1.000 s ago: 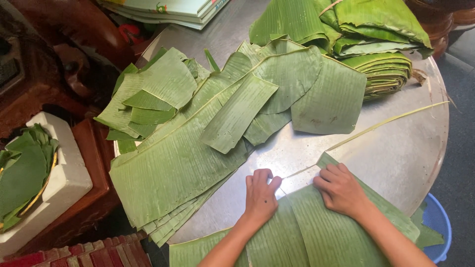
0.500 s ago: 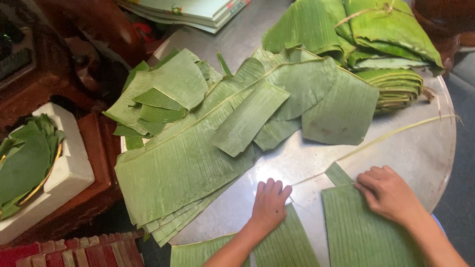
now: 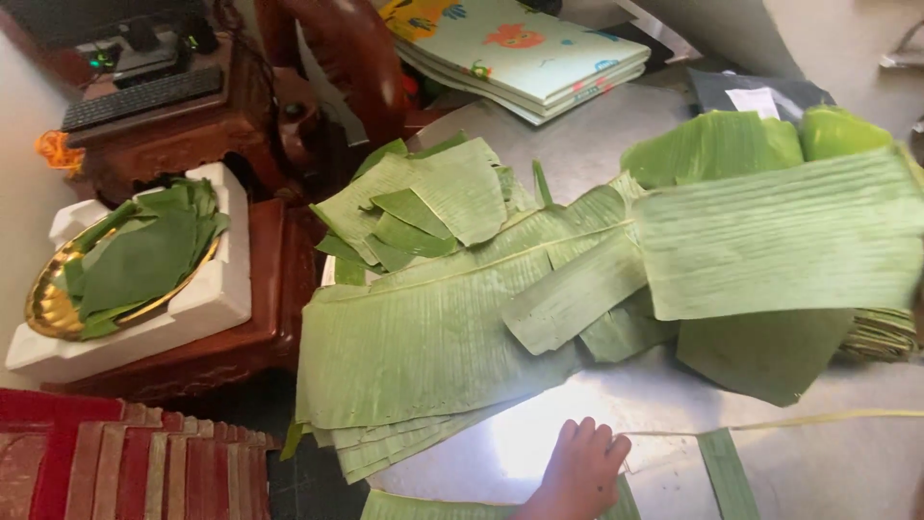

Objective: A person is seen tearing large banana leaves into smaller, uniform rectangular strips and stacking them neatly on a large metal table.

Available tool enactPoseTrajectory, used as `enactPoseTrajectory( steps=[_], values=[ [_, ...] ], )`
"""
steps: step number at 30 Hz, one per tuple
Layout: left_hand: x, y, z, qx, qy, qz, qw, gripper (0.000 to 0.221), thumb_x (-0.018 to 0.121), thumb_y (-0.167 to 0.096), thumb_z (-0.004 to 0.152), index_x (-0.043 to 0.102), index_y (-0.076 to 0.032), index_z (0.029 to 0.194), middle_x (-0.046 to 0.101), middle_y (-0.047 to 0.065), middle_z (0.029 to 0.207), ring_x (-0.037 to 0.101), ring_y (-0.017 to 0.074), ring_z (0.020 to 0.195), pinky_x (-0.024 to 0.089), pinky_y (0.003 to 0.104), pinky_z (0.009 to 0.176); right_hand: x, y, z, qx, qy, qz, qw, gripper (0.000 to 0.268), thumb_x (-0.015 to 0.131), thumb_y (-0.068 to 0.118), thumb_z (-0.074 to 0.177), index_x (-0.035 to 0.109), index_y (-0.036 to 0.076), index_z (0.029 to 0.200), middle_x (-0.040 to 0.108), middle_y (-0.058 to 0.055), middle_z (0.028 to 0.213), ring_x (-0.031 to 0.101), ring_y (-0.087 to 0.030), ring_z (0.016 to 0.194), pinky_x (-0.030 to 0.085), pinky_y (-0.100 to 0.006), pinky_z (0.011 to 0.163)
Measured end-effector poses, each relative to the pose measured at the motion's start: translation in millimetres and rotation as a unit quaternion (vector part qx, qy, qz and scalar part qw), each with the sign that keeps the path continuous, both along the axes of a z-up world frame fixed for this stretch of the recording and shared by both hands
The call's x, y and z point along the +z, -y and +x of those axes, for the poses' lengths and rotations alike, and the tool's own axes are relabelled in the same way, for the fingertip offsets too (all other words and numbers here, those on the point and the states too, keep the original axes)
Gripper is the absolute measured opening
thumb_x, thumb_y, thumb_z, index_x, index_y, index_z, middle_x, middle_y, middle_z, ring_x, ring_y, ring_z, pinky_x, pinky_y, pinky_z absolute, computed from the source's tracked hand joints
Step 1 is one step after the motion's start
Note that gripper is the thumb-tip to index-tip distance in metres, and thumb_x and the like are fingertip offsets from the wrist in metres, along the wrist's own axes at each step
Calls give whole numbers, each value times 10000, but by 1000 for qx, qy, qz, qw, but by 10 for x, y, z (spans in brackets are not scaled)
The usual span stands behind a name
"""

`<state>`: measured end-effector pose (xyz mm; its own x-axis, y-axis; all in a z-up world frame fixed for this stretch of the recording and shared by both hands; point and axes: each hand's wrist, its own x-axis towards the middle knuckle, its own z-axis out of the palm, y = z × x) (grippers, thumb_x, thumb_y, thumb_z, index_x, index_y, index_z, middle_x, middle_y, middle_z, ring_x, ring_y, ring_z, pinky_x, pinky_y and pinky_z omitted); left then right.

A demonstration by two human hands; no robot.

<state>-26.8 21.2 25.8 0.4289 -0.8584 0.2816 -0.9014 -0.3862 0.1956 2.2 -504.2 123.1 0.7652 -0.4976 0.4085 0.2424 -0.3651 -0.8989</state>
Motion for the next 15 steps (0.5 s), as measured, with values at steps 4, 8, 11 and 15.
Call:
enactPoseTrajectory(
  steps=[4,8,11,15],
  values=[
    [-122,10,-3,-8,-9,-62,998,196,651,-114,802,603,-44,979,511,96,790,427,278,721,314,397,690,286,-799,1020,-125,-18,121,984,116,525,254,1278,576,177,1208,589,17,1018,582,-84,905,534,-294,754],
    [-144,1,15,10,25,-78,997,126,618,-85,834,562,-52,942,468,76,752,387,256,700,297,383,678,696,-1757,1463,-146,-91,99,980,120,531,261,1183,606,175,1220,633,24,1014,577,-104,839,456,-310,645],
    [-148,-3,-8,14,20,-132,991,292,620,-101,718,611,-25,999,500,119,777,418,299,705,307,414,689,997,-2488,1205,-90,-234,159,955,422,397,199,1132,376,73,1534,454,-168,1487,564,-329,1235,582,-444,974],
    [-33,-22,6,27,31,-159,986,283,612,13,596,552,-64,862,371,47,690,318,229,653,230,364,612,533,-2870,456,-151,-163,-294,929,504,638,184,980,571,-58,1417,622,-293,1300,585,-463,1163,447,-553,979]
  ],
)
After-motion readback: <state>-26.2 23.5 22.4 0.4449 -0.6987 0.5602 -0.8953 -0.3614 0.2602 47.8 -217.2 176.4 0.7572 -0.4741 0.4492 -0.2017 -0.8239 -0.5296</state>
